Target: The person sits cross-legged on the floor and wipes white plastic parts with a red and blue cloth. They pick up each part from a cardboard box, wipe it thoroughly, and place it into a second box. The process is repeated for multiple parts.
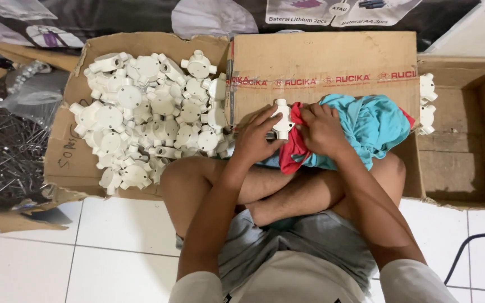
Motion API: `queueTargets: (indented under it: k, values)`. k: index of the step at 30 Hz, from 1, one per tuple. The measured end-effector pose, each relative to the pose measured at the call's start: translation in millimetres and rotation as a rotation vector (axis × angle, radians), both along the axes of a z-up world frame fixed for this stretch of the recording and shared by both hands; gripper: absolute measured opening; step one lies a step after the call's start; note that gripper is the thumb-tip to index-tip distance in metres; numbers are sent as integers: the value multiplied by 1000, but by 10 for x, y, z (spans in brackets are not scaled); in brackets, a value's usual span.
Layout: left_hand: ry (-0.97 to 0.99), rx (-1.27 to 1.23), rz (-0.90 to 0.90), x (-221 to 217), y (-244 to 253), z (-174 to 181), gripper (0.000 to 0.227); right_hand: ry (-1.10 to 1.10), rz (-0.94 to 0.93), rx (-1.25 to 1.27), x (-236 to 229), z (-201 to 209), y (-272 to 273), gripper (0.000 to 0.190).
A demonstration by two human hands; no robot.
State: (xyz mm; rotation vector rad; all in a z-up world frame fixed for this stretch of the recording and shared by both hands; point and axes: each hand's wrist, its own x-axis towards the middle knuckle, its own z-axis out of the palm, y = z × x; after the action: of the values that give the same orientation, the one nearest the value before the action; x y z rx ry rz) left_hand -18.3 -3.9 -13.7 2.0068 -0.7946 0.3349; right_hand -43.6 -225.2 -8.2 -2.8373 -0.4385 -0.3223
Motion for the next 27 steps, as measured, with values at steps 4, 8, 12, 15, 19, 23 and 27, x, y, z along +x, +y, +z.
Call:
queueTargets:
  k: [4,8,12,15,19,23,27]
  values:
    - [48,32,-18,-36,-8,16,63,-53,30,45,46,-198,-102,33]
    - [6,-39,18,-108,-15,3,64,-150,28,137,-20,-194,-81,33]
    - [-59,-85,60,-200,-13,36,62,-141,46,219,-58,-222,-129,36]
    - [-47,-92,72,-186,-35,-1,59,-92,65,251,-76,-152,-145,32]
    - [-46,-40,75,-256,19,310,56,-73,79,250,-133,-34,-73,34]
    - [-75,160,28,44,-30,439,66,-57,106,275,69,223,-84,25]
    - [-77,219,27,16,-29,392,75,14,139,335,26,162,-104,26]
